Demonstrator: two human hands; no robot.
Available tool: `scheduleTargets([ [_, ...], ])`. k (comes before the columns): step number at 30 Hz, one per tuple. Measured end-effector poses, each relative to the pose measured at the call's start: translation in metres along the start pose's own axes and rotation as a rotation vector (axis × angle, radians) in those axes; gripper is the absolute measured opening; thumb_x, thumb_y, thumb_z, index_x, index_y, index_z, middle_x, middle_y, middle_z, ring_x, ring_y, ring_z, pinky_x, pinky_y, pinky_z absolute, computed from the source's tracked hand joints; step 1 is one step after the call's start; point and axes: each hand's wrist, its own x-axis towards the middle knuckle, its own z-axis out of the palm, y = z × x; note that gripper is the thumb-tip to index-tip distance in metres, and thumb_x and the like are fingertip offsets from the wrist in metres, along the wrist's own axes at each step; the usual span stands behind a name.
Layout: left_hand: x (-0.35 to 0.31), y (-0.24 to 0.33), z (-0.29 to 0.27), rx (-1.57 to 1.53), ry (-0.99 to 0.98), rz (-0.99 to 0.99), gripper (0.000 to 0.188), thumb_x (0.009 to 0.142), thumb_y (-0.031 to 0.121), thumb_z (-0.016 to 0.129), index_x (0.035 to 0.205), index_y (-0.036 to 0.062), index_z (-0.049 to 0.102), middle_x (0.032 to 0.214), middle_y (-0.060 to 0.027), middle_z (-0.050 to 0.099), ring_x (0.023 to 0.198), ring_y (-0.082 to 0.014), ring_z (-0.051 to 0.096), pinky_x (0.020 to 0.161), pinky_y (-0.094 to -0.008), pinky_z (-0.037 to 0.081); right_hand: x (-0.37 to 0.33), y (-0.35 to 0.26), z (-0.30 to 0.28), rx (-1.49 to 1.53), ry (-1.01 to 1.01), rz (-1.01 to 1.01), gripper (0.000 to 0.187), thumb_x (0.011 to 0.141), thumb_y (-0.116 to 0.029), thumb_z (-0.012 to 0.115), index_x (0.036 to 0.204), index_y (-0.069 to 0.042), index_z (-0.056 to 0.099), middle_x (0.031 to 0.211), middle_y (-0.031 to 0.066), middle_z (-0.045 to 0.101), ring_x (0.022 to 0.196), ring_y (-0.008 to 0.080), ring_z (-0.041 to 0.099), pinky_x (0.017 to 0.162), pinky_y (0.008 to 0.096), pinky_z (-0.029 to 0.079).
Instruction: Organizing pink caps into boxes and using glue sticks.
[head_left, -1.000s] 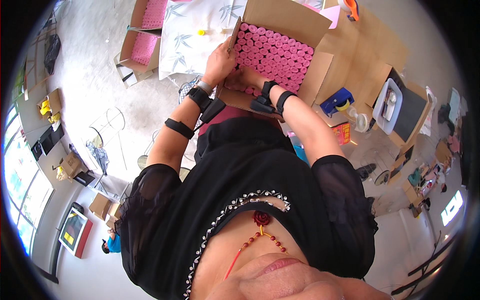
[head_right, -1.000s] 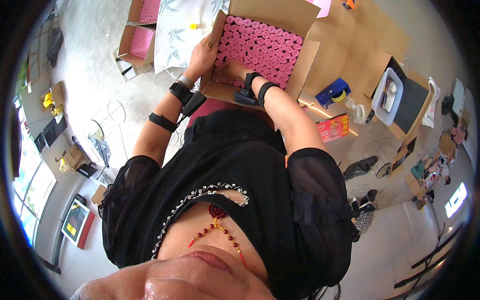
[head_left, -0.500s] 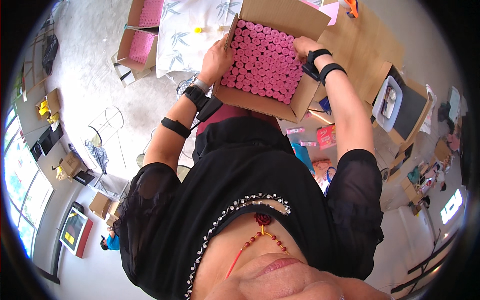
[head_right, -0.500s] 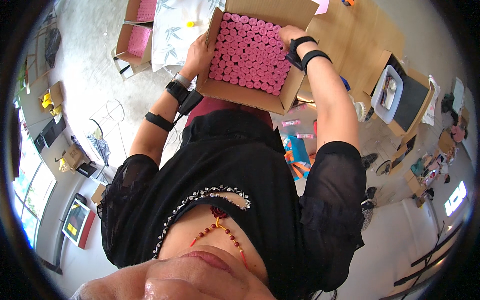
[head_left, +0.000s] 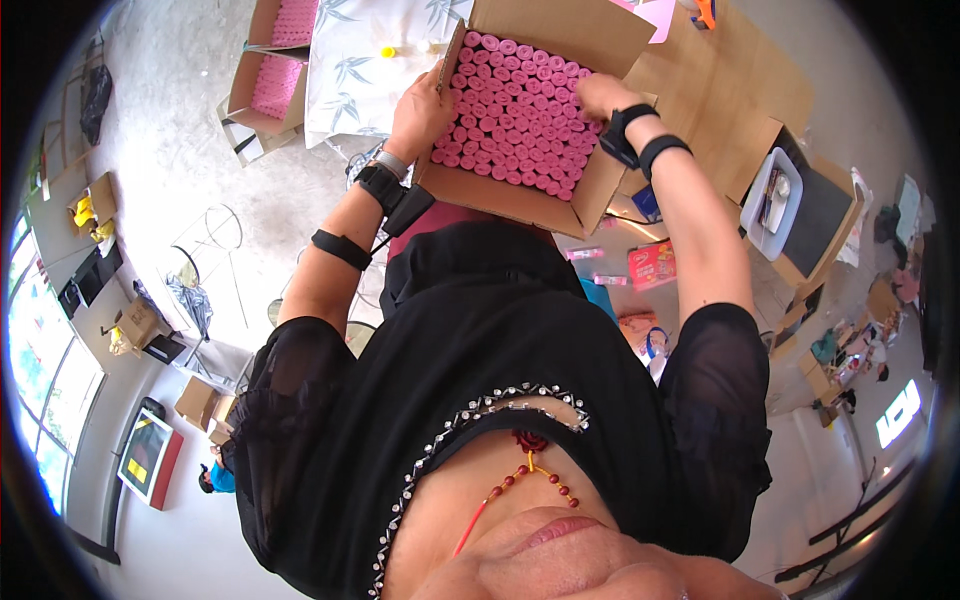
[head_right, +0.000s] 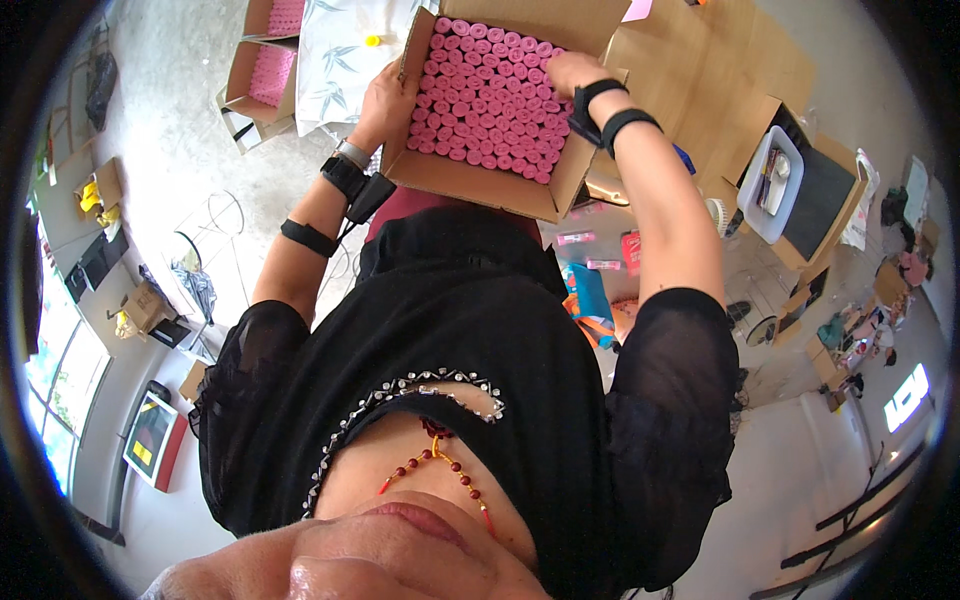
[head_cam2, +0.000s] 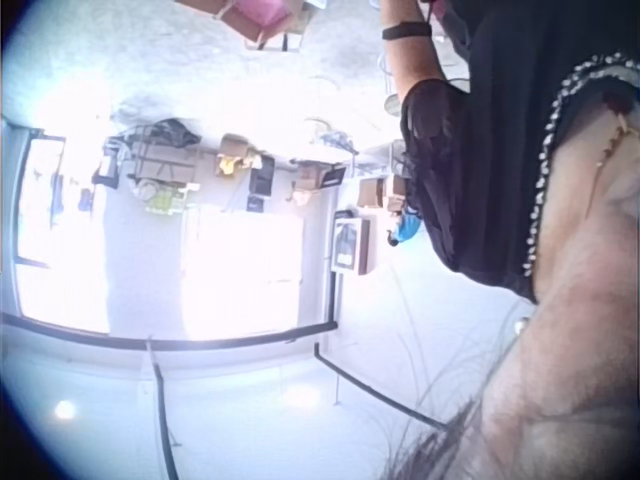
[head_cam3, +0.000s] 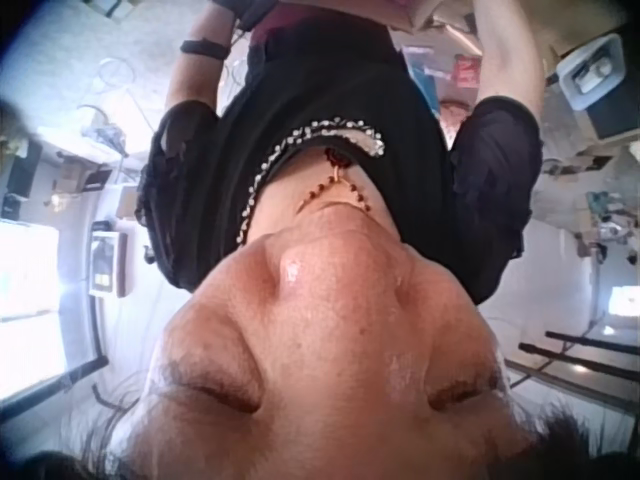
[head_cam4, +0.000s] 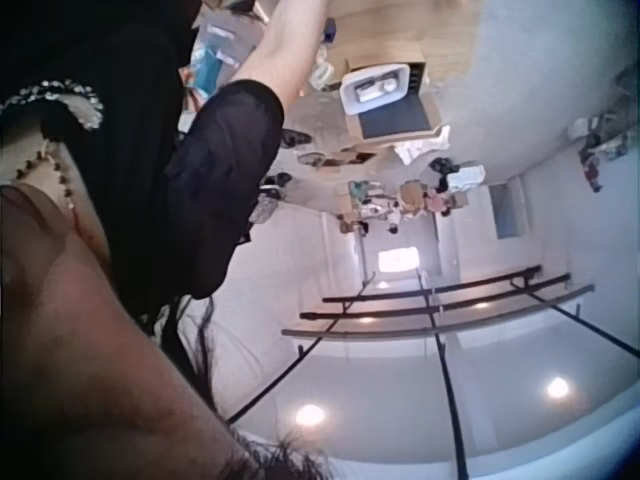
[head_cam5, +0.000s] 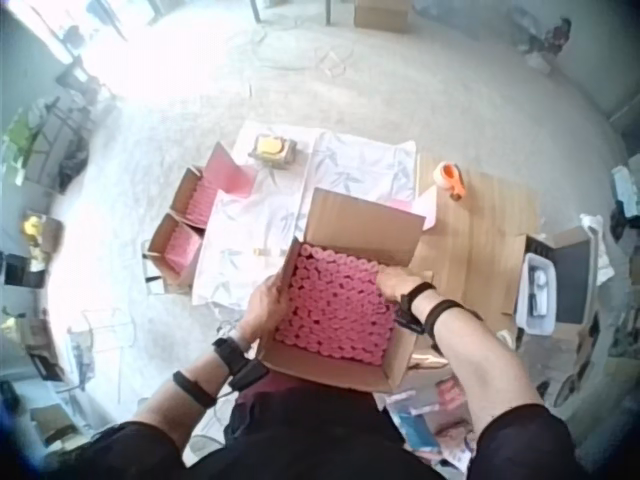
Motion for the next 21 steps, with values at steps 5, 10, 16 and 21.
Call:
scheduleTargets([
  [5,0.004,0.008,0.001,0.016,0.017,0.056,0.045,0.084,0.017,0.049,0.128,0.0075,0.048,0.103,-0.0215,0.061,0.09,-0.0413,0.06,0.079,-0.0473,0.048,-0.022,-0.059,0.055,0.139,-0.325,-0.371,0.024,0.067,-0.017,0.067,0.082,0.001,0.067,0.077,0.0182,0.066,0.07,0.0315,0.064,0.063,0.0424,0.051],
  [10,0.002,0.008,0.003,0.047,0.039,0.029,0.045,0.083,0.017,0.049,0.128,0.0079,0.048,0.102,-0.0221,0.061,0.09,-0.0417,0.059,0.079,-0.0479,0.048,-0.037,-0.089,0.062,0.117,-0.411,-0.266,0.024,0.075,-0.015,0.063,0.09,0.002,0.068,0.083,0.0164,0.068,0.075,0.0296,0.066,0.065,0.0421,0.051],
  [16,0.005,0.014,0.002,0.018,0.015,0.014,0.046,0.082,0.018,0.05,0.126,0.0049,0.049,0.101,-0.0229,0.062,0.091,-0.0409,0.06,0.081,-0.0473,0.048,-0.047,-0.089,0.078,0.18,-0.189,-0.355,0.027,0.076,-0.017,0.063,0.092,0.003,0.068,0.092,0.0248,0.065,0.086,0.0368,0.065,0.07,0.044,0.051],
  [21,-0.025,0.02,-0.03,0.098,0.0,-0.076,0.046,0.084,0.034,0.058,0.118,0.0027,0.053,0.087,-0.0203,0.065,0.084,-0.0378,0.063,0.072,-0.0453,0.05,-0.149,-0.068,0.014,0.602,0.826,0.132,0.038,0.083,-0.038,0.063,0.083,-0.002,0.052,0.083,0.022,0.061,0.078,0.0396,0.061,0.068,0.0476,0.049],
])
